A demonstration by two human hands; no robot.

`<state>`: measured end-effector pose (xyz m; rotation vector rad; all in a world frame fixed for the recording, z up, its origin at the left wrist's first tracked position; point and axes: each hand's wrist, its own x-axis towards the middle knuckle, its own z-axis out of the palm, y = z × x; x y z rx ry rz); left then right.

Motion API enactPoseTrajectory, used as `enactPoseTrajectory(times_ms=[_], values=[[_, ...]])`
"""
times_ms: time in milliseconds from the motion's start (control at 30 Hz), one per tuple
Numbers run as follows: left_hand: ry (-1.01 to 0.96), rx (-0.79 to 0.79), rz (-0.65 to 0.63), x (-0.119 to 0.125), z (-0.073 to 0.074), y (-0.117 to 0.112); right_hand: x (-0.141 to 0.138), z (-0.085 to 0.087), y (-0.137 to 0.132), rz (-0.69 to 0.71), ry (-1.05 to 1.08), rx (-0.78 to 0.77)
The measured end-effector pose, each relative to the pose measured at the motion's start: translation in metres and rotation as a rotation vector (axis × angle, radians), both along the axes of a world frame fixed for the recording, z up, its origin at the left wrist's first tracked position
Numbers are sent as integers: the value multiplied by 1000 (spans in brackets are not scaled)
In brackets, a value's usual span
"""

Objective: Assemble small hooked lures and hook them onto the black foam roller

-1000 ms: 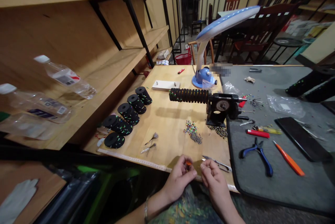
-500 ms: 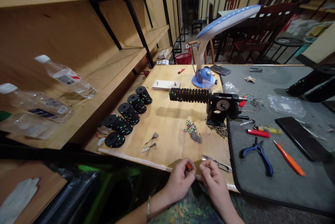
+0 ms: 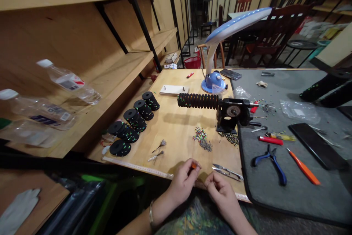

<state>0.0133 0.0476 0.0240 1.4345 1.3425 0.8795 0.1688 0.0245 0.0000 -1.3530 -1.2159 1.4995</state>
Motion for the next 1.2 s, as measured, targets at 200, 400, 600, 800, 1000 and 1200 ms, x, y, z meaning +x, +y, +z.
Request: enactPoseTrajectory(times_ms=[200,400,600,800,1000,1200], values=[[-78,46,113,-7,-5,13,3,0,-4,-57,-42,66],[-344,-149,195,-24,-5,28,9,-15,-5,-148,73,7],[-377,-312,94,-19,-2,7,6,-9,-5,-139,135,-47],[-302,-281,10,0,2,0,5,-7,-4,-81,56,45],[-163,-162,2,4,5,7,12,2,-1,7,-53,89],[-21,8,-24,2,11,0,15,32,14,-38,95,22]])
